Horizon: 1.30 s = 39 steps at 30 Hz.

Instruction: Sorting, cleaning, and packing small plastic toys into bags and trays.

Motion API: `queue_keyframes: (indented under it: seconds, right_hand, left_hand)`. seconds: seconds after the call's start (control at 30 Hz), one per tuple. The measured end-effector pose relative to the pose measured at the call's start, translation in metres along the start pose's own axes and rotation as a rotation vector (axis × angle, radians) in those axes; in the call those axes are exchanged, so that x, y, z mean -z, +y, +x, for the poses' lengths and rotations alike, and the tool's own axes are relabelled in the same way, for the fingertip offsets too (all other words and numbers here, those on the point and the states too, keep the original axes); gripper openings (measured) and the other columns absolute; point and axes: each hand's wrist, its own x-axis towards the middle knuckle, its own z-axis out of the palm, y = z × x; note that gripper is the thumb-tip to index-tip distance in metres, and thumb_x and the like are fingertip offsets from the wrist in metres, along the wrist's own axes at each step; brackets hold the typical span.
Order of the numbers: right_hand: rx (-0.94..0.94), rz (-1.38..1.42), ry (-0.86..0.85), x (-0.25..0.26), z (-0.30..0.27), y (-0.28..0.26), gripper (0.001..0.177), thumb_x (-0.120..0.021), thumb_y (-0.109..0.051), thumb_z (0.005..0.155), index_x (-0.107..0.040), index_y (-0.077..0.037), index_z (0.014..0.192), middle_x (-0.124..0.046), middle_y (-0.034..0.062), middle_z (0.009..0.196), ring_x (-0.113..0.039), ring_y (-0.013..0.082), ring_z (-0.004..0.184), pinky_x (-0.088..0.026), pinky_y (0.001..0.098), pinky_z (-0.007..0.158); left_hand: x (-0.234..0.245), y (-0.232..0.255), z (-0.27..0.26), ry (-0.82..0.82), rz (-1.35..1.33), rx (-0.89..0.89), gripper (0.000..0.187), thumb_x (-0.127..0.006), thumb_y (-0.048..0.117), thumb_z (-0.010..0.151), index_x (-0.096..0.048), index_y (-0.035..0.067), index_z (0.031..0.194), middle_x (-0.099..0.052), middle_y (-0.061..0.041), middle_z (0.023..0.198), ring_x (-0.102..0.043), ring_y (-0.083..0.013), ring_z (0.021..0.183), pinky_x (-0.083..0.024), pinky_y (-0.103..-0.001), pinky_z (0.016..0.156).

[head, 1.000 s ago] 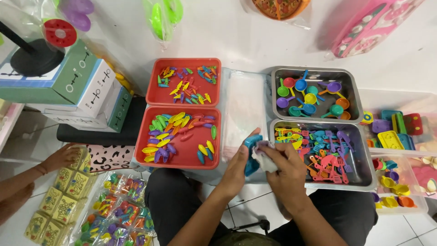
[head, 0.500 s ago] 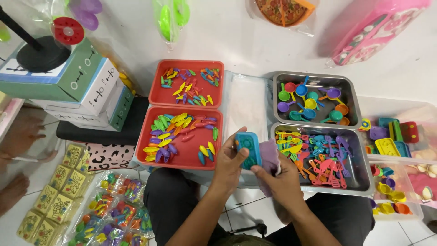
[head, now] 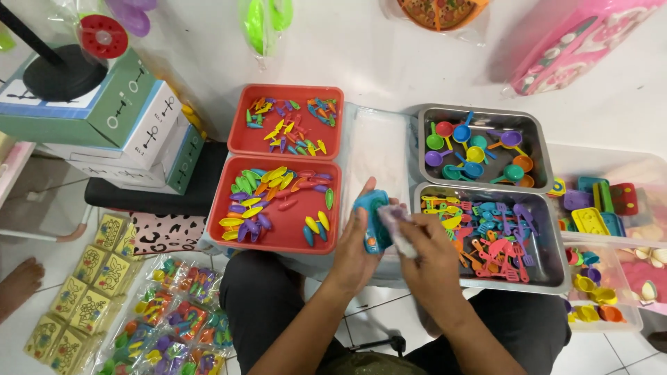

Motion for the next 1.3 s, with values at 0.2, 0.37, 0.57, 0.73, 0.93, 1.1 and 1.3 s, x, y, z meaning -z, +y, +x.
queue_keyframes:
  seconds: [0.2,0.37,0.57,0.73,0.93,1.1,1.3]
  right_hand:
    - [0.139,-0.132,-0.075,0.001,0.003,-0.021,0.061,-0.066,0.007,0.057,-0.074,-0.010,0.115,-0.065,0.0085,0.108,-0.064,0.0241,0.084,-0.052,0.0330,0.070]
    - [0.126,-0.084,-0.009,0.000,0.001,-0.027,0.059,-0.066,0.010,0.061,-0.073,-0.003,0.118,-0.065,0.0118,0.110,-0.062,0.0234,0.084,-0.051,0.0306,0.070]
    - [0.233,-0.117,0.106,0.001,0.011,-0.003,0.045,-0.067,0.006,0.071,-0.079,-0.008,0.112,-0.066,0.0095,0.100,-0.062,0.0237,0.074,-0.051,0.0339,0.066]
    - [0.195,-0.087,0.152,0.001,0.006,-0.015,0.034,-0.064,0.005,0.077,-0.080,-0.008,0.105,-0.068,0.0056,0.090,-0.065,0.0239,0.069,-0.056,0.0339,0.065]
    - [-0.085,-0.113,-0.003,0.002,-0.010,-0.030,0.046,-0.071,0.004,0.068,-0.074,-0.004,0.113,-0.064,0.0055,0.100,-0.060,0.0197,0.071,-0.048,0.0298,0.059]
    - [0.100,-0.160,-0.043,-0.002,-0.018,-0.030,0.047,-0.070,0.002,0.063,-0.073,-0.002,0.110,-0.065,0.0097,0.108,-0.065,0.0247,0.078,-0.053,0.0318,0.067]
    - [0.215,-0.054,-0.046,-0.002,-0.005,-0.032,0.042,-0.073,0.004,0.065,-0.073,0.001,0.107,-0.064,0.0134,0.108,-0.063,0.0236,0.076,-0.052,0.0319,0.065]
  left_hand:
    - [-0.003,0.006,-0.001,0.044,0.032,-0.078,0.073,-0.043,0.053,0.104,-0.025,0.013,0.162,-0.058,-0.012,0.124,-0.055,-0.0258,0.128,-0.046,-0.040,0.106]
    - [-0.003,0.001,0.001,-0.028,-0.034,-0.111,0.072,-0.048,0.049,0.105,-0.026,0.008,0.161,-0.056,-0.013,0.125,-0.054,-0.0282,0.129,-0.043,-0.042,0.113]
    - [-0.009,0.000,0.004,-0.031,0.046,-0.087,0.076,-0.037,0.055,0.106,-0.022,0.007,0.163,-0.060,-0.019,0.125,-0.060,-0.0281,0.122,-0.050,-0.043,0.106]
    - [-0.008,0.000,0.003,0.034,0.074,-0.154,0.074,-0.033,0.054,0.107,-0.024,0.004,0.161,-0.059,-0.020,0.121,-0.062,-0.0318,0.125,-0.050,-0.045,0.110]
    - [-0.007,0.000,0.001,0.097,0.039,-0.207,0.068,-0.039,0.050,0.107,-0.028,0.007,0.159,-0.059,-0.012,0.122,-0.058,-0.0270,0.126,-0.046,-0.037,0.108]
    - [-0.001,-0.006,0.001,0.147,-0.060,-0.191,0.070,-0.049,0.048,0.102,-0.030,0.011,0.159,-0.056,-0.014,0.127,-0.057,-0.0263,0.126,-0.043,-0.040,0.114]
    - [-0.007,-0.009,-0.004,0.042,-0.037,-0.017,0.089,-0.030,0.075,0.094,-0.035,0.015,0.160,-0.056,-0.008,0.122,-0.054,-0.0203,0.116,-0.045,-0.037,0.101]
